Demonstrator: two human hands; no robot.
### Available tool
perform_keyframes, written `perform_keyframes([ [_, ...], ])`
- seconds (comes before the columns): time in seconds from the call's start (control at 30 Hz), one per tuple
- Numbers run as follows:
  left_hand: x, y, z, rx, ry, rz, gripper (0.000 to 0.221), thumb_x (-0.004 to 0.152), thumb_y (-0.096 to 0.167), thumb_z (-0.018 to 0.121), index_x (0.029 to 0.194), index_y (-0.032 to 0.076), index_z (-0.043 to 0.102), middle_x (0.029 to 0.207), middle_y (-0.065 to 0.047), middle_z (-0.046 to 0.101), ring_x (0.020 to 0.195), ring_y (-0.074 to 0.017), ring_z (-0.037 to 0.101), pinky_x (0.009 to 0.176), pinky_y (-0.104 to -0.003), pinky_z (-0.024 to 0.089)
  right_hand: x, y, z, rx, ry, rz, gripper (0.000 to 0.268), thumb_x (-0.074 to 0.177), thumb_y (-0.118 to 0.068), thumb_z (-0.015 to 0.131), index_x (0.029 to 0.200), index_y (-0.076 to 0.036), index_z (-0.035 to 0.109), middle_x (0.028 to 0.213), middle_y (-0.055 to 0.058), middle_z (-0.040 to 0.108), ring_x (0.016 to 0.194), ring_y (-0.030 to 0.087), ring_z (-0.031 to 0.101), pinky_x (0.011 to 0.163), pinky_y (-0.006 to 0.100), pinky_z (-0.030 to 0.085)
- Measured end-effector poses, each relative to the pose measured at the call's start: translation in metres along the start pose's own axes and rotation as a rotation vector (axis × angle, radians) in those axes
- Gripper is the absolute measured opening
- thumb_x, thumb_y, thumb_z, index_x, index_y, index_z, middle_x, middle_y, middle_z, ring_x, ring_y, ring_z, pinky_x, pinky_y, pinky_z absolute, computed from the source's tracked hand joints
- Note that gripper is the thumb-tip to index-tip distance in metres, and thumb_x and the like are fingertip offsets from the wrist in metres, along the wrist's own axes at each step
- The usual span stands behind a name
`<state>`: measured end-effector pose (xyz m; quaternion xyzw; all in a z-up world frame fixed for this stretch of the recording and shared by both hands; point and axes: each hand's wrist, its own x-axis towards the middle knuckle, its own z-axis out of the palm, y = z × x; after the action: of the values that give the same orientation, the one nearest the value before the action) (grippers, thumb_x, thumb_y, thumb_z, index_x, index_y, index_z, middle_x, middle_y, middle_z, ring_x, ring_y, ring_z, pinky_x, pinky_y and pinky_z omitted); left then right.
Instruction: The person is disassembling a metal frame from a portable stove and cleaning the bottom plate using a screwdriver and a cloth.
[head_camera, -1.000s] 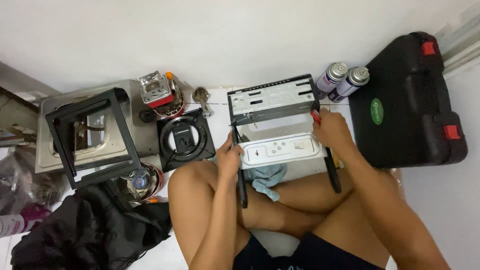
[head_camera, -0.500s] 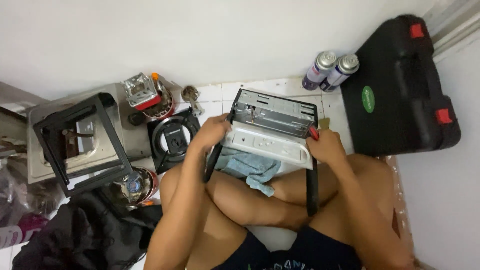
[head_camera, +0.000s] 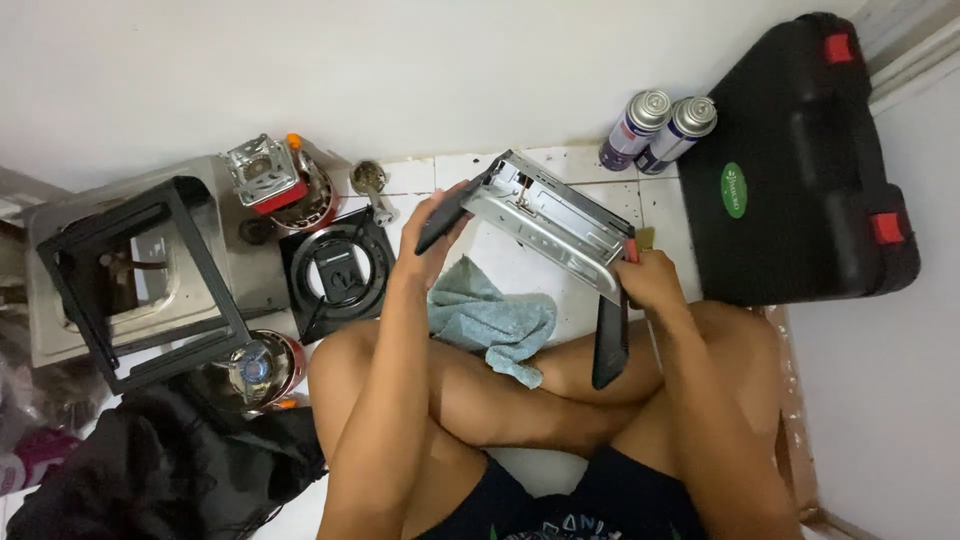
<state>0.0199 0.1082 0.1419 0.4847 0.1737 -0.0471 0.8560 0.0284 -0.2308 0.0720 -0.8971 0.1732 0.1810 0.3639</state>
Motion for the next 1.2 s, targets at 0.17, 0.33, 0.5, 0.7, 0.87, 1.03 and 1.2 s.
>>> perform_keyframes([
  [0.17,0.030,-0.024,-0.022,-0.116,0.032,-0.013,0.074,0.096,0.062,0.048,0.139,0.004,0.064,0.117,-0.023,0.071,0.110,-0.0301,0.069,0.114,-0.035,0.047,0.011,-0.007,0.017,0.047,0.068,0.067,0.031,0.075,-0.024,0.064,0.085,0.003,0.076,0.074,0.024,0.069,0.076,0.040,0.073,0.061,0.048,0.057],
  [0.33,0.066,-0.054,-0.067,-0.174,0.218,-0.017,0.061,0.099,0.052,0.055,0.131,0.000,0.059,0.131,-0.029,0.059,0.108,-0.0489,0.070,0.106,-0.048,0.056,0.009,-0.014,0.043,0.196,0.124,0.130,0.028,0.076,-0.021,0.061,0.082,0.003,0.076,0.065,0.024,0.066,0.062,0.036,0.072,0.049,0.045,0.054],
  [0.5,0.058,-0.047,-0.067,-0.006,0.371,-0.039,0.043,0.100,0.036,0.045,0.121,0.007,0.069,0.114,-0.021,0.072,0.101,-0.0385,0.076,0.094,-0.050,0.062,0.003,-0.018,0.070,0.361,0.187,0.219,0.025,0.076,-0.020,0.063,0.082,0.003,0.073,0.063,0.021,0.067,0.053,0.030,0.068,0.045,0.042,0.053],
  [0.7,0.051,-0.051,-0.072,0.217,0.377,-0.148,0.051,0.101,0.044,0.051,0.135,0.008,0.063,0.113,-0.016,0.072,0.099,-0.0328,0.075,0.086,-0.050,0.062,0.001,-0.012,0.103,0.537,0.242,0.274,0.022,0.073,-0.018,0.071,0.084,0.001,0.071,0.063,0.019,0.064,0.051,0.026,0.064,0.041,0.039,0.051],
  [0.87,0.007,-0.031,-0.034,0.607,0.048,-0.416,0.085,0.095,0.065,0.056,0.155,0.007,0.042,0.142,-0.025,0.059,0.120,-0.0440,0.066,0.095,-0.060,0.052,0.002,-0.013,0.133,0.687,0.281,0.371,0.027,0.072,-0.020,0.077,0.088,0.000,0.069,0.064,0.018,0.064,0.048,0.025,0.061,0.037,0.040,0.047],
  [1.03,0.025,-0.077,-0.041,0.669,-0.248,-0.487,0.100,0.090,0.054,0.066,0.164,0.003,0.021,0.149,-0.035,0.049,0.125,-0.0534,0.059,0.102,-0.068,0.044,-0.018,-0.033,0.154,0.851,0.271,0.383,0.022,0.076,-0.015,0.075,0.084,0.000,0.061,0.058,0.015,0.057,0.032,0.019,0.046,0.026,0.039,0.033],
  [1.2,0.047,-0.127,-0.060,0.643,-0.199,-0.420,0.089,0.094,0.022,0.072,0.163,0.003,0.020,0.143,-0.032,0.054,0.106,-0.0457,0.070,0.089,-0.056,0.060,-0.023,-0.032,0.153,1.018,0.131,0.433,0.028,0.077,-0.012,0.077,0.087,0.004,0.057,0.060,0.013,0.050,0.036,0.016,0.041,0.030,0.032,0.028],
])
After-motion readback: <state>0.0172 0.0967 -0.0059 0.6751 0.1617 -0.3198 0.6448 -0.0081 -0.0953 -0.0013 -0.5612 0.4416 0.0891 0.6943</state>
